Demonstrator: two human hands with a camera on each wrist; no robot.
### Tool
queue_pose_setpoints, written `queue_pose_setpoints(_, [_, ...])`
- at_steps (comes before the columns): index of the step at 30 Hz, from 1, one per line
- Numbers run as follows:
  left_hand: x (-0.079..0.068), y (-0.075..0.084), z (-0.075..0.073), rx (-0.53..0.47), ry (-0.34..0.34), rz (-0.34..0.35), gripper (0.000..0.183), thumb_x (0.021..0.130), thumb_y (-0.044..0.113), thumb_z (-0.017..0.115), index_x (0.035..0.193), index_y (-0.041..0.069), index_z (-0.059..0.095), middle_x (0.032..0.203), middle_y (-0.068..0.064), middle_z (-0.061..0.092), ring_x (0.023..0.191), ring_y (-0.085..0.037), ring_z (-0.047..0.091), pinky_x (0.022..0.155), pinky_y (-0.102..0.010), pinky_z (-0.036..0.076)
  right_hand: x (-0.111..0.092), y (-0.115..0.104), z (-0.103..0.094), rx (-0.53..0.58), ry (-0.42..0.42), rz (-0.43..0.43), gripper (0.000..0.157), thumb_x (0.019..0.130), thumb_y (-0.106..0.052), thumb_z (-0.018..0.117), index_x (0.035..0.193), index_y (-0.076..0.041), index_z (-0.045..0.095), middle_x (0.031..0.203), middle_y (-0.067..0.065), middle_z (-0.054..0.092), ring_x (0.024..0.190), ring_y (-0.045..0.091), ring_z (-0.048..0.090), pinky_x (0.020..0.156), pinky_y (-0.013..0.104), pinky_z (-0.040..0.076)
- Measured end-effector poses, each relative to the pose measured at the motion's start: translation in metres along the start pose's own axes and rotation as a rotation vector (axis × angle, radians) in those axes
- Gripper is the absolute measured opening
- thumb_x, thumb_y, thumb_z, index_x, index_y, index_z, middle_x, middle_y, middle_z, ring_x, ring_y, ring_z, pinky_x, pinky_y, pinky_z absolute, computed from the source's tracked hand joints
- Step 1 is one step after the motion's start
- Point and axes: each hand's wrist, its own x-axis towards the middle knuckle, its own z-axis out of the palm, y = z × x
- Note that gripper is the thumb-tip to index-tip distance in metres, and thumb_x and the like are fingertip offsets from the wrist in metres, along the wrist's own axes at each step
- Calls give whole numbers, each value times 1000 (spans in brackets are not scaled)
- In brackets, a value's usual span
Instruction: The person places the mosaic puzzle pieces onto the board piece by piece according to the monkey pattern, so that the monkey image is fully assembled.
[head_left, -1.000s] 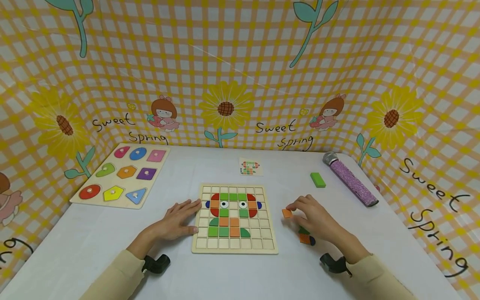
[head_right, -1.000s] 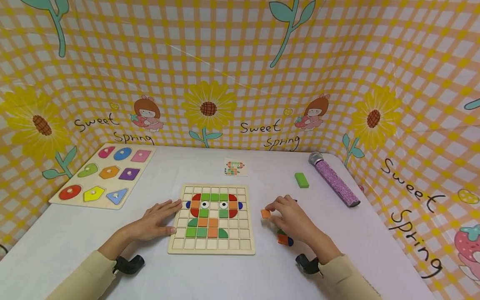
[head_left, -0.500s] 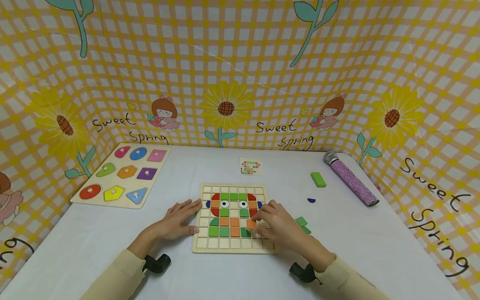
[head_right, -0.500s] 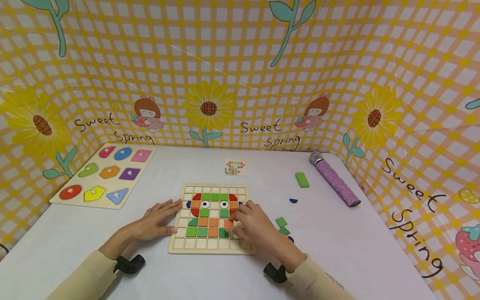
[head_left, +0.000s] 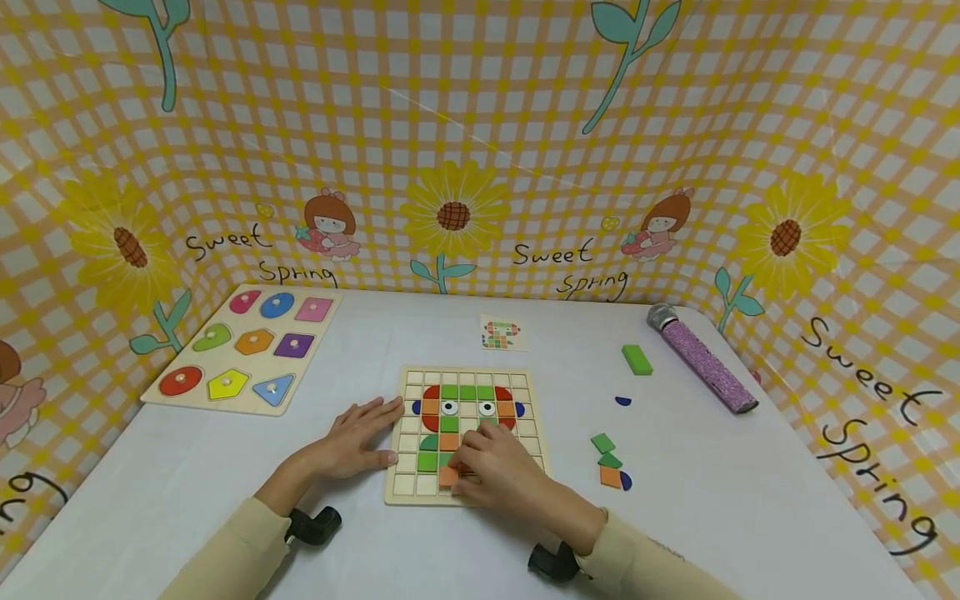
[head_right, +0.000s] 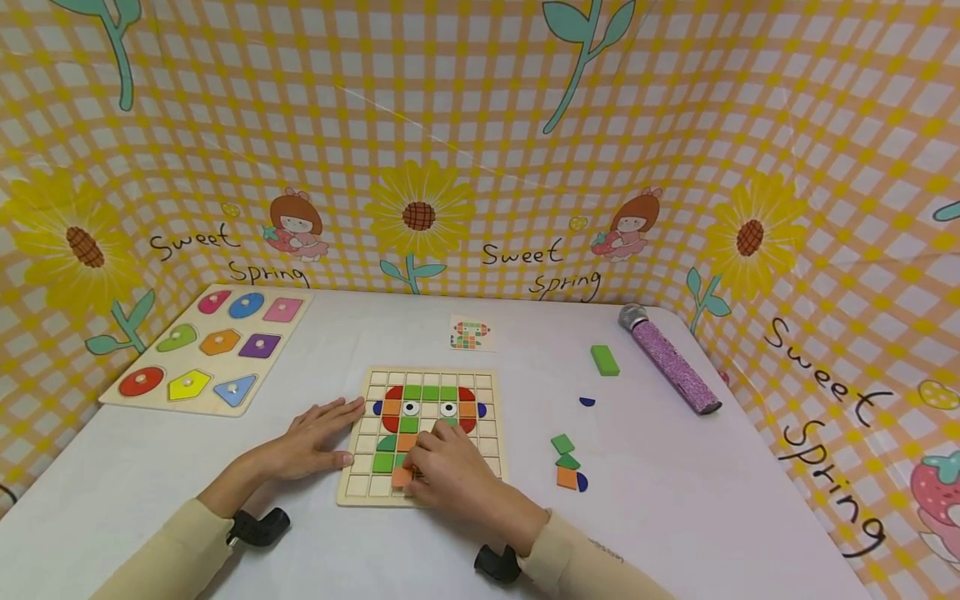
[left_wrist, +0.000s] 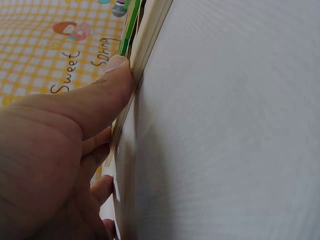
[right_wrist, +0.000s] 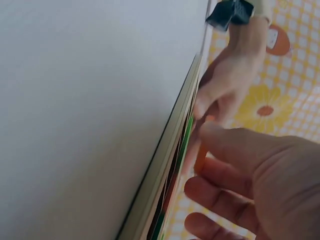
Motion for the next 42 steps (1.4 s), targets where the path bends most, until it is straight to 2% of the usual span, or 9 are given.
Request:
queue_pose_setpoints(7, [0,0,-1,-2,-1,-4,73,89,36,63,149,11,29,158,-9,23,146,-39,11,114,-64,1,12,-14,4,-11,-62,11,19,78,-34,71,92,-22,73,91,-9,64,83,11,44,75,25,41])
queue_pose_setpoints(15, [-1,2,-1,-1,-2,6,72,89,35,62,148,10,29,158,-10,23,145,-39,11,113,-65,2,18,-18,7,14,-126,45,18,80,-35,71,93,-24,72,95,-10,63,88,11,43,75,25,37])
queue_pose_setpoints(19, [-1,1,-1,-4,-2,7,72,89,35,63,148,9,30,158,-11,23,145,-39,11,113,-65,2,19,-19,8,10,-121,42,18,80,-36,71,93,-24,72,95,-10,62,89,11,43,78,28,40])
queue_pose_setpoints(25, [-1,0,0,-1,2,19,73,89,34,63,148,9,30,158,-10,23,145,-39,13,113,-65,3,18,-20,10,11,-126,45,25,78,-45,72,94,-25,72,98,-9,62,91,11,43,81,30,43])
queue_pose_setpoints(32, [0,-2,1,5,10,28,72,89,34,63,148,9,30,157,-10,24,145,-40,13,113,-65,4,14,-17,7,40,-113,60,24,78,-41,73,95,-24,72,97,-9,63,88,10,42,78,26,40])
queue_pose_setpoints(37, [0,0,1,0,10,29,73,89,35,63,148,9,30,158,-10,23,145,-40,12,113,-65,3,3,-6,1,87,-77,87,26,75,-38,76,95,-21,73,93,-8,62,87,10,43,78,28,41])
queue_pose_setpoints(42, [0,1,1,-8,21,31,74,87,33,65,147,7,31,157,-12,24,144,-41,13,113,-66,3,-14,14,-7,103,-20,149,28,73,-36,79,94,-18,73,92,-7,62,89,11,44,79,31,41])
